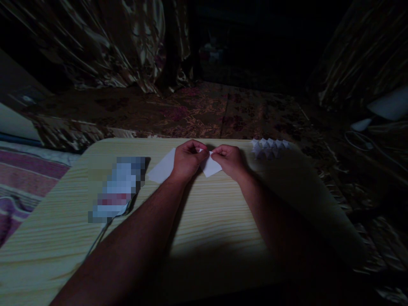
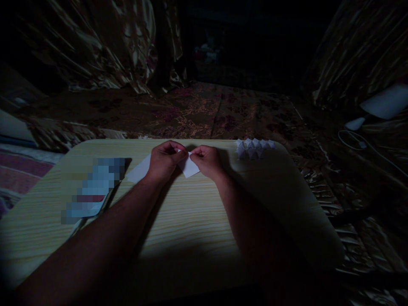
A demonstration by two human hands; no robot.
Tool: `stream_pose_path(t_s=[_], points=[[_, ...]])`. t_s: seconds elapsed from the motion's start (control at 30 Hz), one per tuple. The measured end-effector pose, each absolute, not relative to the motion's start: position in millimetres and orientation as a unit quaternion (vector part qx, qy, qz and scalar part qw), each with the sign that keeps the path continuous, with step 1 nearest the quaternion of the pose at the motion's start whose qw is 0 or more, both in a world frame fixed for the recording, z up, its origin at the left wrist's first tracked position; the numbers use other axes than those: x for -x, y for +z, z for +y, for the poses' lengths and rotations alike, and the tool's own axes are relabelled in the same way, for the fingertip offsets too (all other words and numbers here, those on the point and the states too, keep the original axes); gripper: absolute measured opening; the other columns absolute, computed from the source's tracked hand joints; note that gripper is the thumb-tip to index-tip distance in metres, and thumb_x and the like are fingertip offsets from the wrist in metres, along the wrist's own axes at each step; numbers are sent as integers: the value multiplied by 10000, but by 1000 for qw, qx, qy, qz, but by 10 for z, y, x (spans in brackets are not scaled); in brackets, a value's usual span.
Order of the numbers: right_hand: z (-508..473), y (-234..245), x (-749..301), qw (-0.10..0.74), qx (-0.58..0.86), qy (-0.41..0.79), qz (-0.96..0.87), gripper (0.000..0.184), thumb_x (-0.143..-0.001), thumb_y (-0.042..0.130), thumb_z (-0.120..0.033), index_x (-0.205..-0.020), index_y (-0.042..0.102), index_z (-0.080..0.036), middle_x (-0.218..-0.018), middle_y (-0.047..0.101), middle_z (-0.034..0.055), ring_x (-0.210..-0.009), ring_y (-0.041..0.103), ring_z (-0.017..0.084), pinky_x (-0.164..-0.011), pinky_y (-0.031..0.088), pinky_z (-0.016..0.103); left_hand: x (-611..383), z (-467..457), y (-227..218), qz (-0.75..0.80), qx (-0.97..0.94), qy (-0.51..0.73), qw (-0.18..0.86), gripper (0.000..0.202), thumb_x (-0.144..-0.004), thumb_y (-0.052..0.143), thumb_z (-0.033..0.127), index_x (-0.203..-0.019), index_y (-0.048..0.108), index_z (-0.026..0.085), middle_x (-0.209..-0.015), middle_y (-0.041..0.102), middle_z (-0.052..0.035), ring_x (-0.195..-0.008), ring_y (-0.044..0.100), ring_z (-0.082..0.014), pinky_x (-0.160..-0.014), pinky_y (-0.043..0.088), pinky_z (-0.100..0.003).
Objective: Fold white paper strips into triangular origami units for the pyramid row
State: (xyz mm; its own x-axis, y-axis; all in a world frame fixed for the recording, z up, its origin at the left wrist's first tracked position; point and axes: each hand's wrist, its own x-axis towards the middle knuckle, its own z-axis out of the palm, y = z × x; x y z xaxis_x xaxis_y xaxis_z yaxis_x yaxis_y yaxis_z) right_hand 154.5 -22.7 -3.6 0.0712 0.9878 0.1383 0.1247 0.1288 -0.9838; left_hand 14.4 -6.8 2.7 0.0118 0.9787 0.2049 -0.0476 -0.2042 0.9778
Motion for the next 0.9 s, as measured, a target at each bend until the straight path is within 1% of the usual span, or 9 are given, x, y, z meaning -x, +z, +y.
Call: stream_pose_path(t_s=[0.37,0.9], points=[[-209,-40,-1543,525,515,425,-528,143,-644,628,-265,-727,637,-149,-633,641,6,-535,564,116,-487,423,216,-144,-80,59,433,-537,554,466,135,-600,726,193,-706,656,148,-590,614,11,-490,501,-82,-472,382,-193],[-220,-32,-1535,533,509,430,-521,137,-643,641,-259,-723,641,-148,-638,646,12,-546,576,125,-484,423,220,-142,-59,20,424,-522,561,483,147,-604,726,199,-718,649,147,-621,631,2,-501,509,-86,-485,384,-199]])
